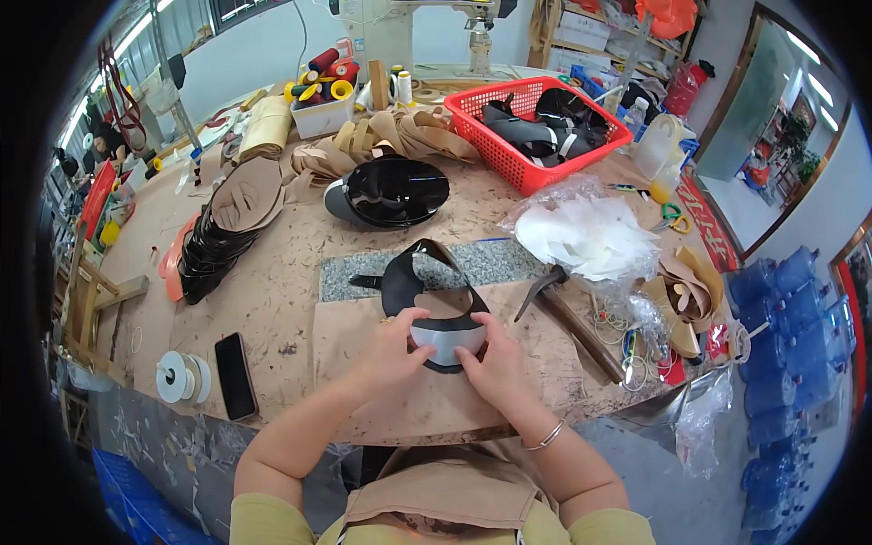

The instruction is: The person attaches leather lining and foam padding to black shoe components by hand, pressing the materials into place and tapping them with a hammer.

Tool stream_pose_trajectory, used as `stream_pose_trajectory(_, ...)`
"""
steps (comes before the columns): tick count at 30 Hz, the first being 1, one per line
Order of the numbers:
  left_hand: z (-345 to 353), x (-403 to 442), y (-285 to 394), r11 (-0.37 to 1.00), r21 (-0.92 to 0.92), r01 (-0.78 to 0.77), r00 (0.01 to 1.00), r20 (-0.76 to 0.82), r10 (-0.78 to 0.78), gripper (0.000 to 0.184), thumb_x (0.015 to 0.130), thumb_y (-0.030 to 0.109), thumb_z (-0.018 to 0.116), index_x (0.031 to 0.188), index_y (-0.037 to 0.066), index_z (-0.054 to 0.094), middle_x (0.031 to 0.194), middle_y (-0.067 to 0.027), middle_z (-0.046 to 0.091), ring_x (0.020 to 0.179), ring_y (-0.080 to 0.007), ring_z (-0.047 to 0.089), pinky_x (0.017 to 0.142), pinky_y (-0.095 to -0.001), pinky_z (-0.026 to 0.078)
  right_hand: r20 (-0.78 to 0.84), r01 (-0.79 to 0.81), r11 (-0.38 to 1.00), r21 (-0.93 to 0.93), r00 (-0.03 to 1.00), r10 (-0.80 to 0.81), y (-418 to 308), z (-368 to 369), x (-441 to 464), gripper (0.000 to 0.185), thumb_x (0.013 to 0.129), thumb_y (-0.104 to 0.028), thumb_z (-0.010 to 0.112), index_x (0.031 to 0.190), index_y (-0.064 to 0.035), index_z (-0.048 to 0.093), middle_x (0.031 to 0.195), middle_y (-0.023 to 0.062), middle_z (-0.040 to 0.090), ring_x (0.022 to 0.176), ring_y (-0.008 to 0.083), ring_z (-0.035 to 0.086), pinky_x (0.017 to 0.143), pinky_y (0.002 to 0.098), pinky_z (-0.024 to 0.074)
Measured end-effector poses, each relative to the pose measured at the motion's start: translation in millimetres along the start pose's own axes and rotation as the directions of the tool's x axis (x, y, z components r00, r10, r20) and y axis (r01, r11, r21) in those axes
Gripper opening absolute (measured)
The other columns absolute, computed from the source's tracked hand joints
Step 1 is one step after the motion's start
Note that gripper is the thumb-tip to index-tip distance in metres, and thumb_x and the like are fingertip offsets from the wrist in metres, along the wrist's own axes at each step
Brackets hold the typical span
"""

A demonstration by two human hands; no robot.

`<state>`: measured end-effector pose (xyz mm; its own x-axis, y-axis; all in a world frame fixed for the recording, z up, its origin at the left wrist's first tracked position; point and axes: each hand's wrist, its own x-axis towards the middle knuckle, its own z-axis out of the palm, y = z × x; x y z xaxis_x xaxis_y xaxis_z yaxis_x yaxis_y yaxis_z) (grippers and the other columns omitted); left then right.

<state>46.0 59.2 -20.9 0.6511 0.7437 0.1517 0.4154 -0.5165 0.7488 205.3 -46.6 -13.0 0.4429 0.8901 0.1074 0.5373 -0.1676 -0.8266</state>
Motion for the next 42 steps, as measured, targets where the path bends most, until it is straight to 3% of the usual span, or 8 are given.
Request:
stream_pose_trajectory(10, -5, -4, 10, 0.995, 0.015, 0.095, 0.994, 0.061, -0.096, 0.052, 0.072, 0.011, 0.075, 0.119, 0.005, 0.053, 0.087, -0.0163, 0.063, 0.080, -0.0269, 0.065, 0.070, -0.0366, 0.051, -0.009, 0.145, 0.984, -0.106, 0.989, -0.147, 8, 9, 3, 0.054, 0.071, -0.011, 0.076, 0.119, -0.0043, 0.052, 0.084, 0.0120, 0.062, 0.073, 0.0221, 0.060, 0.068, 0.0331, 0.0493)
stream_pose_trajectory(13, 4, -12, 10, 0.969, 0.237, -0.070, 0.987, -0.124, 0.102, 0.052, 0.072, 0.013, 0.074, 0.119, 0.002, 0.053, 0.107, -0.0202, 0.058, 0.103, -0.0313, 0.058, 0.083, -0.0400, 0.048, 0.021, 0.278, 0.917, -0.285, 0.959, -0.284, 6, 4, 9, 0.051, 0.069, -0.013, 0.077, 0.114, -0.0043, 0.054, 0.094, 0.0141, 0.062, 0.085, 0.0273, 0.058, 0.076, 0.0358, 0.0484)
stream_pose_trajectory(15, 19, -17, 1, 0.718, 0.538, -0.442, 0.824, -0.074, 0.562, 0.057, 0.078, 0.028, 0.070, 0.121, -0.003, 0.051, 0.122, -0.0212, 0.050, 0.119, -0.0360, 0.048, 0.096, -0.0451, 0.041, 0.046, 0.376, 0.840, -0.391, 0.920, -0.390, 9, -3, 21, 0.049, 0.068, -0.014, 0.078, 0.110, -0.0038, 0.056, 0.099, 0.0148, 0.061, 0.090, 0.0299, 0.057, 0.080, 0.0369, 0.0476)
stream_pose_trajectory(22, 34, -31, 32, 0.795, 0.441, -0.416, 0.905, 0.113, 0.411, 0.080, 0.080, 0.057, 0.059, 0.129, -0.005, 0.046, 0.124, -0.0211, 0.050, 0.122, -0.0383, 0.044, 0.103, -0.0500, 0.032, 0.072, 0.274, 0.868, -0.414, 0.961, -0.268, 31, -54, 41, 0.026, 0.074, -0.006, 0.068, 0.098, -0.0017, 0.059, 0.102, 0.0178, 0.060, 0.098, 0.0355, 0.055, 0.086, 0.0418, 0.0465)
stream_pose_trajectory(24, 26, -11, 66, 0.862, 0.462, -0.206, 0.908, 0.419, -0.008, 0.085, 0.078, 0.061, 0.059, 0.132, -0.003, 0.045, 0.136, -0.0228, 0.042, 0.131, -0.0402, 0.034, 0.107, -0.0525, 0.026, 0.004, 0.426, 0.805, -0.412, 0.885, -0.466, 39, -59, 31, 0.023, 0.076, -0.001, 0.064, 0.098, -0.0017, 0.060, 0.105, 0.0177, 0.061, 0.109, 0.0366, 0.055, 0.093, 0.0427, 0.0450)
stream_pose_trajectory(33, 30, -36, 47, 0.750, 0.484, -0.451, 0.858, 0.465, 0.216, 0.106, 0.073, 0.077, 0.051, 0.142, -0.001, 0.033, 0.153, -0.0180, 0.022, 0.141, -0.0414, 0.013, 0.109, -0.0620, 0.007, 0.021, 0.552, 0.771, -0.318, 0.817, -0.576, 50, -98, -39, 0.014, 0.075, -0.005, 0.070, 0.087, -0.0061, 0.064, 0.101, 0.0121, 0.065, 0.110, 0.0307, 0.059, 0.092, 0.0399, 0.0491)
stream_pose_trajectory(39, 21, -36, 50, 0.757, 0.445, -0.479, 0.846, 0.466, 0.261, 0.092, 0.076, 0.060, 0.063, 0.137, -0.004, 0.039, 0.147, -0.0201, 0.033, 0.141, -0.0381, 0.021, 0.113, -0.0524, 0.014, -0.809, -0.081, 0.901, -0.425, 0.481, -0.338, 132, -271, 6, 0.013, 0.077, -0.008, 0.068, 0.088, -0.0034, 0.063, 0.080, 0.0144, 0.061, 0.076, 0.0333, 0.058, 0.070, 0.0392, 0.0473)
stream_pose_trajectory(42, 14, -34, 23, 0.934, -0.154, -0.322, 0.878, 0.321, 0.355, 0.061, 0.083, 0.041, 0.065, 0.124, -0.004, 0.056, 0.135, -0.0190, 0.049, 0.130, -0.0330, 0.041, 0.109, -0.0454, 0.028, -0.718, -0.236, 0.737, -0.634, 0.534, -0.446, 155, -321, 29, 0.025, 0.078, -0.020, 0.071, 0.096, -0.0040, 0.064, 0.090, 0.0151, 0.063, 0.085, 0.0332, 0.060, 0.075, 0.0419, 0.0473)
